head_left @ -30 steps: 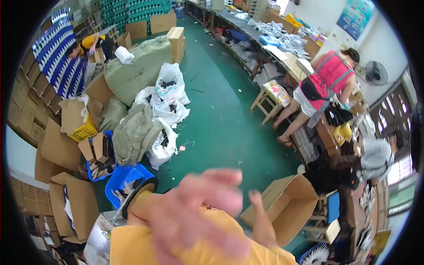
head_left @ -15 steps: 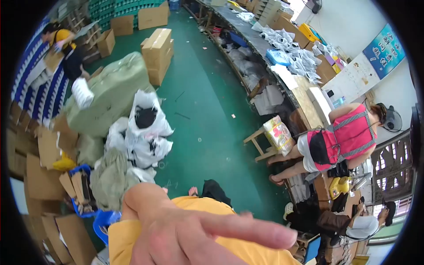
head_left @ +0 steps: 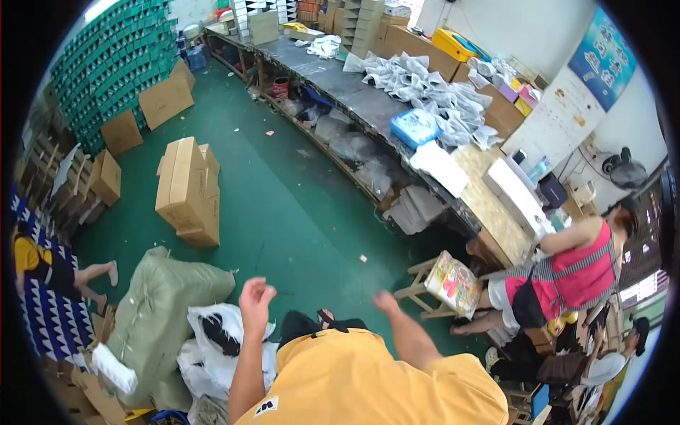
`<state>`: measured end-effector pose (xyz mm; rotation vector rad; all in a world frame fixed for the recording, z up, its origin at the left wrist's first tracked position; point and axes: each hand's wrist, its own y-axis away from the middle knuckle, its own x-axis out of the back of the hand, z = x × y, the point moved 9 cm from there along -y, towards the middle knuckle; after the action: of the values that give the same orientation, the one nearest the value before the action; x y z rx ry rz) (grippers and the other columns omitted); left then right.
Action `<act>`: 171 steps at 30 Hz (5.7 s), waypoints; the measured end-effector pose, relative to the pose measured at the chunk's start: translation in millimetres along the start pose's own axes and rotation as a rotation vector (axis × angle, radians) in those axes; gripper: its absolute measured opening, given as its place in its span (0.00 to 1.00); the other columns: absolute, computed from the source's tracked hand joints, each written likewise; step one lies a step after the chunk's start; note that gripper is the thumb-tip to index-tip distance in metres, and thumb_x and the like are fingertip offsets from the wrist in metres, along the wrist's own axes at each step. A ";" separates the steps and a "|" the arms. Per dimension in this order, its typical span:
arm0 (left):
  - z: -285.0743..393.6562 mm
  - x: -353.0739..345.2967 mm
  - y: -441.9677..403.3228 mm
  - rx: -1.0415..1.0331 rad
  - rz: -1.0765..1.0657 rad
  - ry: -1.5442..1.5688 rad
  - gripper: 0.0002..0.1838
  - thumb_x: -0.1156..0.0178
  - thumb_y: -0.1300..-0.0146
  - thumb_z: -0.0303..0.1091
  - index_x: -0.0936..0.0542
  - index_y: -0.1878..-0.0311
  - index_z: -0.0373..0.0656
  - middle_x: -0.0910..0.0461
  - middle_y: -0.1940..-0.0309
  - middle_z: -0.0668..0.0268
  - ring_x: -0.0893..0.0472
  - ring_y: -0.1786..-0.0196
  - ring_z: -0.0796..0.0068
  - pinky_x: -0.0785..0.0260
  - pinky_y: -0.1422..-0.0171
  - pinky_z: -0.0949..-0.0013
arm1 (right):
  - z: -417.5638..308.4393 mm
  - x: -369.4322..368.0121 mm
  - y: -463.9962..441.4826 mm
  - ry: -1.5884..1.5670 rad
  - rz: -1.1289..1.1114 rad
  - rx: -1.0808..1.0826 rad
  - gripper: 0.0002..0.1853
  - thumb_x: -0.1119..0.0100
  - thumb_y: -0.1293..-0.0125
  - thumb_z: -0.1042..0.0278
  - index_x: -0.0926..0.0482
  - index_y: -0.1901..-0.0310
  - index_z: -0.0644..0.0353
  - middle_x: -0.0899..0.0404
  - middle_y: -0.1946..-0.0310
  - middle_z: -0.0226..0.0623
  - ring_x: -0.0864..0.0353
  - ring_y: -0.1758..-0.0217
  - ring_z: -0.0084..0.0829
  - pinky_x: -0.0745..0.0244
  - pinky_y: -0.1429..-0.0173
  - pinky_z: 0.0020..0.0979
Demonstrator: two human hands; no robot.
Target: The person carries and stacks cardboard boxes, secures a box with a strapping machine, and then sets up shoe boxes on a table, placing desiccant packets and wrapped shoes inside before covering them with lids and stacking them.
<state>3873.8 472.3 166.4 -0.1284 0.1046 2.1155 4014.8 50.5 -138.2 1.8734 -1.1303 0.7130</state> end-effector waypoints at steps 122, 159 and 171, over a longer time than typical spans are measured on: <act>-235.0 -716.0 -1385.9 -0.107 -0.992 -0.908 0.22 0.32 0.45 0.31 0.22 0.49 0.29 0.16 0.56 0.49 0.17 0.53 0.56 0.27 0.46 0.61 | 8.4 555.0 -805.1 -0.315 1.081 -1.128 0.18 0.40 0.34 0.56 0.19 0.51 0.62 0.15 0.58 0.46 0.16 0.50 0.47 0.24 0.44 0.42; -179.5 -829.9 -1128.9 1.294 -1.176 0.105 0.26 0.47 0.28 0.29 0.38 0.30 0.38 0.26 0.40 0.50 0.22 0.43 0.57 0.29 0.33 0.58 | -251.0 716.4 -955.7 -0.196 1.315 -0.514 0.15 0.48 0.26 0.61 0.24 0.46 0.62 0.17 0.61 0.44 0.19 0.59 0.46 0.27 0.56 0.43; -252.8 -821.3 -1222.0 0.250 -1.500 -1.121 0.22 0.42 0.30 0.34 0.29 0.36 0.35 0.15 0.63 0.62 0.22 0.74 0.77 0.30 0.66 0.73 | -105.9 591.7 -941.1 -1.044 1.005 -0.749 0.14 0.39 0.34 0.71 0.21 0.49 0.66 0.19 0.64 0.34 0.23 0.64 0.23 0.26 0.57 0.26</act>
<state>5355.4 382.0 -2.6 0.8610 -0.3139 0.4527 5112.6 133.1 48.9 0.8534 -2.5976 -0.3347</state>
